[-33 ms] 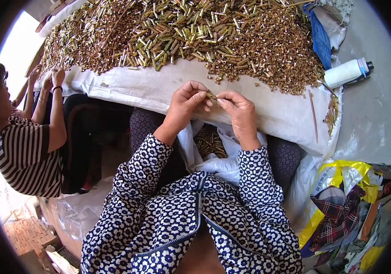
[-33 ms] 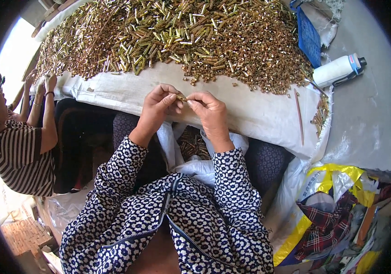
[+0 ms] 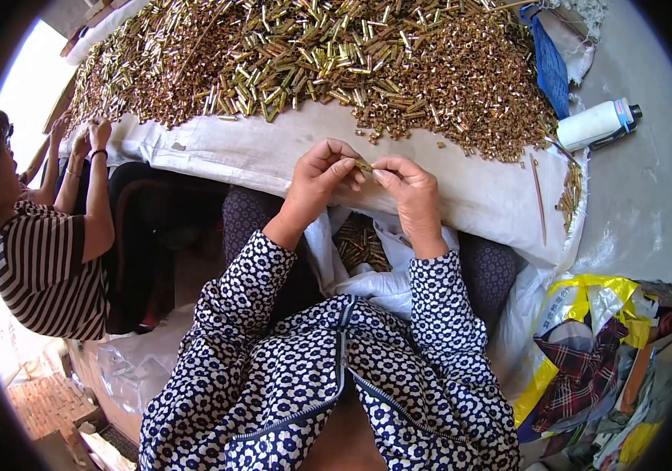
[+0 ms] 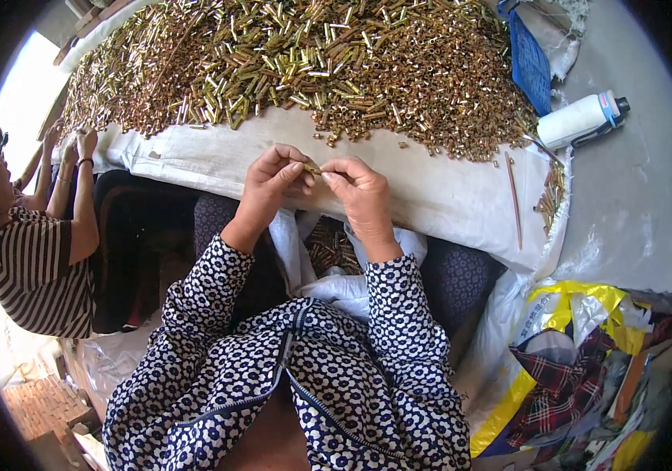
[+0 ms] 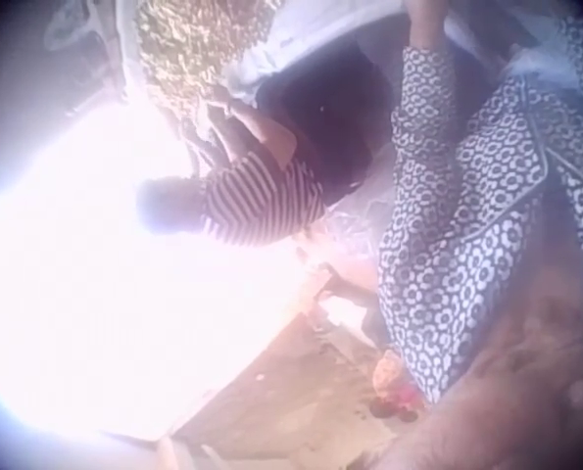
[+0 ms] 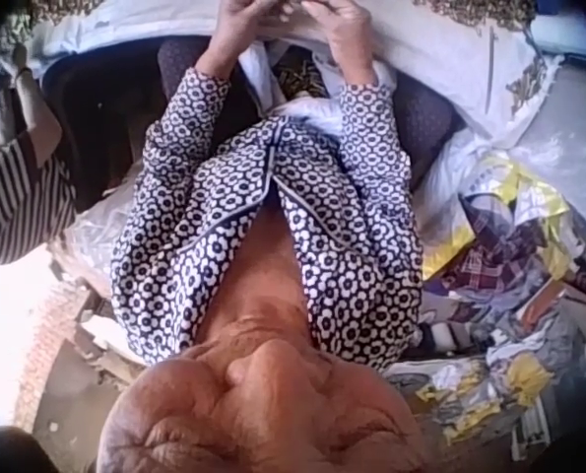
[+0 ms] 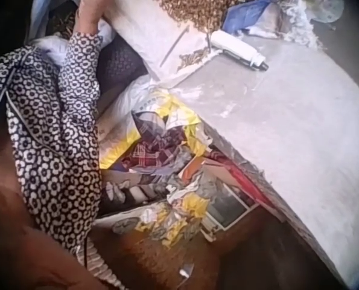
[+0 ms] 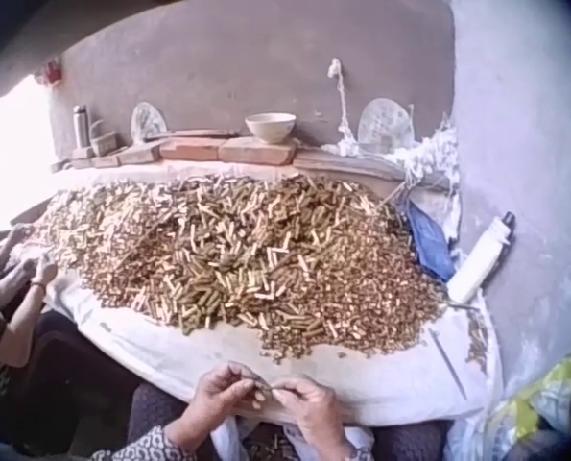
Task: The person repeatedly picks metal sleeves and small components from a pile on the table and fits them together by hand.
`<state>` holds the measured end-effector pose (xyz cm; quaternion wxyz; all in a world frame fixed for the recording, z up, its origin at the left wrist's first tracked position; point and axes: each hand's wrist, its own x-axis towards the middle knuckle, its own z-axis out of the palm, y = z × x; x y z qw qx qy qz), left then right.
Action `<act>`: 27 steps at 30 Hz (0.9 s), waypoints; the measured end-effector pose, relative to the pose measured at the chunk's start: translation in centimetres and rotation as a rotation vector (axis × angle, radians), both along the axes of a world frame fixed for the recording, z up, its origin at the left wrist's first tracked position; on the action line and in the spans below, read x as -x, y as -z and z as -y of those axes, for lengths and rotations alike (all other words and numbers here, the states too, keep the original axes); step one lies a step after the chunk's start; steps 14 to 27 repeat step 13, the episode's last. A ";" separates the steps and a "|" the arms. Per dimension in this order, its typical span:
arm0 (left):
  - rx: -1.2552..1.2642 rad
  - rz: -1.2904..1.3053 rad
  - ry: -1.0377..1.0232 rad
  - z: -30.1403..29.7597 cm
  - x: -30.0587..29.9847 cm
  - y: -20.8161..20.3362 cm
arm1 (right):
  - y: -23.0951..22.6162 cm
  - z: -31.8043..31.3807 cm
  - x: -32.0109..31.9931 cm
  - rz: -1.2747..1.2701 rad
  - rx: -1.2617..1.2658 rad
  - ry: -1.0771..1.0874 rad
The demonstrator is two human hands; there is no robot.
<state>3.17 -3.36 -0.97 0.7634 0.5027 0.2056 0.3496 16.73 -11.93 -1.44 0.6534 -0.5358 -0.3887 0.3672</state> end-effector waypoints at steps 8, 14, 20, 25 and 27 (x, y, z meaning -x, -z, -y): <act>-0.177 -0.082 0.073 0.8 -0.8 0.7 | -0.9 0.3 0.0 0.101 0.178 0.076; -0.519 -0.503 -0.033 0.0 -3.2 0.7 | 0.5 -0.8 -1.4 0.977 0.110 0.280; -0.519 -0.503 -0.033 0.0 -3.2 0.7 | 0.5 -0.8 -1.4 0.977 0.110 0.280; -0.519 -0.503 -0.033 0.0 -3.2 0.7 | 0.5 -0.8 -1.4 0.977 0.110 0.280; -0.519 -0.503 -0.033 0.0 -3.2 0.7 | 0.5 -0.8 -1.4 0.977 0.110 0.280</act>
